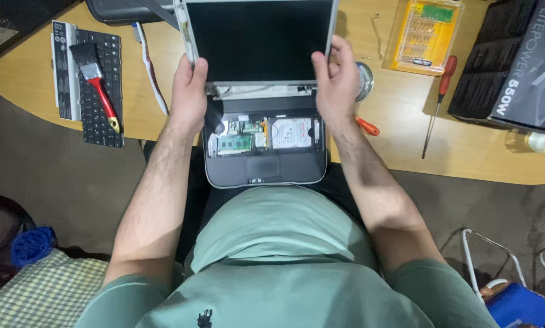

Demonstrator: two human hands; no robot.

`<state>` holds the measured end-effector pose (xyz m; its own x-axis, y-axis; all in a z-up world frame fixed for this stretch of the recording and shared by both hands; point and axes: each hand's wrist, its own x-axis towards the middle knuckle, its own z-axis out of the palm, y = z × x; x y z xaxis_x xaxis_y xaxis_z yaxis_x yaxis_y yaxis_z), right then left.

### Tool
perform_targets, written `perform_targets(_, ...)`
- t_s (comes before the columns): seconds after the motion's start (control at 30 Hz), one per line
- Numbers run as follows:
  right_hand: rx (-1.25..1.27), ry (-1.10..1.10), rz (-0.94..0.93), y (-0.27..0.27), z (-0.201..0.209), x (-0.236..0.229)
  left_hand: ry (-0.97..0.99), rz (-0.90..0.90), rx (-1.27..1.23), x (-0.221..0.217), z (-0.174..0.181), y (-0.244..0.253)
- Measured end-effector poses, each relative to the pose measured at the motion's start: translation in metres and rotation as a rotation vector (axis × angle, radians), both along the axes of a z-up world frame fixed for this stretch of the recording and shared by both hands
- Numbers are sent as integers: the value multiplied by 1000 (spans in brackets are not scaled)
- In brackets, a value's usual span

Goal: The person places a hard drive into a laptop chassis, then aligns and secures the screen bezel using a screwdriver. They tighten several screws around the screen frame and close the laptop lid.

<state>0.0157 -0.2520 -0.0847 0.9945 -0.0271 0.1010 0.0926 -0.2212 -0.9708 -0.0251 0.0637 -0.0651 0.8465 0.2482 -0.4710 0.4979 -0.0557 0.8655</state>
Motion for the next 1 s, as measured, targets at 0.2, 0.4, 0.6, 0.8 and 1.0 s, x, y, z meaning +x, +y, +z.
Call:
perform_targets(0.2,-57,4,17,1,-15,-31,133,12,-1,-32,7,-1)
perform_targets(0.4,-10,117,91,-12,-20,-46,131,98,-86,-47,-25,1)
perform_targets(0.6,62,219,242,-22,-13,-55,94,77,-17,-58,-32,4)
perform_targets(0.8,-65,342,206,-31,-7,-65,-287,19,-203,-108,-45,1)
perform_targets(1.0,-183,238,157,-24,0,-98,-372,73,-252,-124,-65,2)
